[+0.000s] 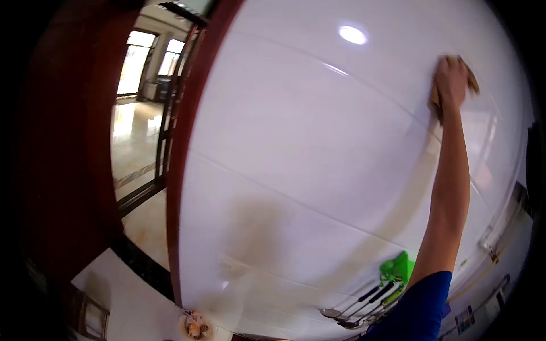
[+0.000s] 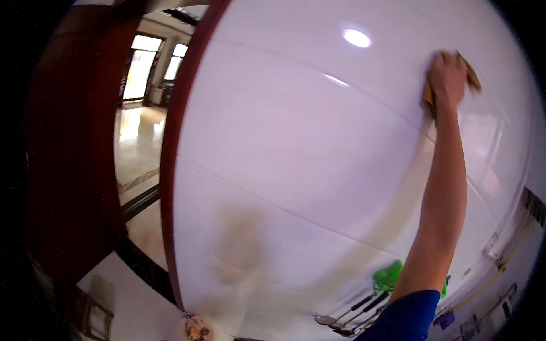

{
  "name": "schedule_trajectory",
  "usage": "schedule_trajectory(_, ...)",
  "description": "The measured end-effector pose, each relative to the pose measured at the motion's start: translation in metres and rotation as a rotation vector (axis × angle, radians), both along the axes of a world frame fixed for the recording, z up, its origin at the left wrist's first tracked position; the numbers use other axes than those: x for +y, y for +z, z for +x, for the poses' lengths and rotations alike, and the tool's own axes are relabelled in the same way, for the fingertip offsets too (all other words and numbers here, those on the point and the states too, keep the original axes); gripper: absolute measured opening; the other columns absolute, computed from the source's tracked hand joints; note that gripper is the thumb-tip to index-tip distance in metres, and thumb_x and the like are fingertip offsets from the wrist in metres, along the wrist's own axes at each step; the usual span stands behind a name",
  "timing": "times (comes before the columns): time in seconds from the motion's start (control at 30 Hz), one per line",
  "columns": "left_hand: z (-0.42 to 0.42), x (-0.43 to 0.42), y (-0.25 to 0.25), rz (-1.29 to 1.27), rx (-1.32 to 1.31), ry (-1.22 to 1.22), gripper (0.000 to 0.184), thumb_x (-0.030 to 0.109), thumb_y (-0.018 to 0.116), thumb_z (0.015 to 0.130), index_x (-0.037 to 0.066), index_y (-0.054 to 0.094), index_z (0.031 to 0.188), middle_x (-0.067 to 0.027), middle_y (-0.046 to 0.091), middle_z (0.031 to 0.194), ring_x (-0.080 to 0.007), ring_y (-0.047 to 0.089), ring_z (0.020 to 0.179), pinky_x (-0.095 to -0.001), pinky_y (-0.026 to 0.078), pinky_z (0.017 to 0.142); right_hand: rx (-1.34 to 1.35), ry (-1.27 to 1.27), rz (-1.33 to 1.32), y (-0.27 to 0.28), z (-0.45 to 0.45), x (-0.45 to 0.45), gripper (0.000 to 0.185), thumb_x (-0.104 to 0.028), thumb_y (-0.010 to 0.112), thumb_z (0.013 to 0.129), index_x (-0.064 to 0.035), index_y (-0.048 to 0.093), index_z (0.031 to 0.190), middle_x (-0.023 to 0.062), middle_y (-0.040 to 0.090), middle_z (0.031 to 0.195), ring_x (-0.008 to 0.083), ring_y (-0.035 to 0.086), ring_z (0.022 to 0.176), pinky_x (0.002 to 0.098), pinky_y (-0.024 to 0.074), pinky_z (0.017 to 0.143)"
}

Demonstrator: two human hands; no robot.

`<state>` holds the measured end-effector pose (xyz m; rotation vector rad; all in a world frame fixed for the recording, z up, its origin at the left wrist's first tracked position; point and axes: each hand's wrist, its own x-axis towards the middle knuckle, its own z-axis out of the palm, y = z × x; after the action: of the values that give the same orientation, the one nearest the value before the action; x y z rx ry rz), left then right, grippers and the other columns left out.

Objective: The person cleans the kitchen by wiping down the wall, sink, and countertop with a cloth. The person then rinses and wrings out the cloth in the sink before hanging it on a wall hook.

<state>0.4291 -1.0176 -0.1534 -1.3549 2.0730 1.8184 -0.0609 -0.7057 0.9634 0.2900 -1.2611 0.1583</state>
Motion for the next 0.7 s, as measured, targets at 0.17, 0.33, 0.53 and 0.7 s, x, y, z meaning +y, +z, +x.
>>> schedule_trajectory(0.17,-0.021,0.019,-0.009,0.321,0.286,0.401,0.013,0.03,0.072,0.087,0.017,0.073,0.084,-0.007,0.07,0.074,-0.0205,0.065,0.064,-0.0445,0.053,0.054,0.16,0.25,0.497,-0.058,0.062,-0.269,0.035,-0.026,0.05,0.096,-0.001,0.062,0.118,0.0212,0.054,0.135,0.0374,0.049,0.129,0.0471,0.0392,0.111)
schedule_trajectory(0.33,0.031,0.028,-0.056,0.053,0.083,0.26,0.014,0.015,0.065,0.089,0.001,0.07,0.089,-0.0145,0.069,0.069,-0.0234,0.068,0.057,-0.0361,0.057,0.053,0.023,0.188,0.617,-0.256,0.082,-0.397,0.052,-0.032,0.047,0.101,0.0039,0.054,0.137,0.0251,0.048,0.147,0.0404,0.043,0.137,0.0457,0.0317,0.118)
schedule_trajectory(0.53,0.141,-0.017,-0.031,0.322,-0.185,0.615,0.017,0.021,0.052,0.096,0.009,0.062,0.091,-0.013,0.066,0.075,-0.0253,0.064,0.055,-0.0385,0.053,0.046,-0.684,0.024,1.609,-0.62,0.095,-0.334,0.054,-0.023,0.046,0.098,0.0025,0.046,0.145,0.0186,0.046,0.151,0.032,0.037,0.145,0.0474,0.0186,0.125)
schedule_trajectory(0.7,0.218,-0.05,-0.05,0.812,0.105,0.707,0.013,0.018,0.053,0.093,0.007,0.06,0.09,-0.0138,0.065,0.075,-0.0268,0.064,0.056,-0.0396,0.054,0.047,-1.099,0.742,1.24,-0.584,0.083,-0.306,0.042,-0.006,0.056,0.087,-0.0037,0.058,0.129,0.0142,0.053,0.144,0.0323,0.043,0.141,0.0441,0.0256,0.124)
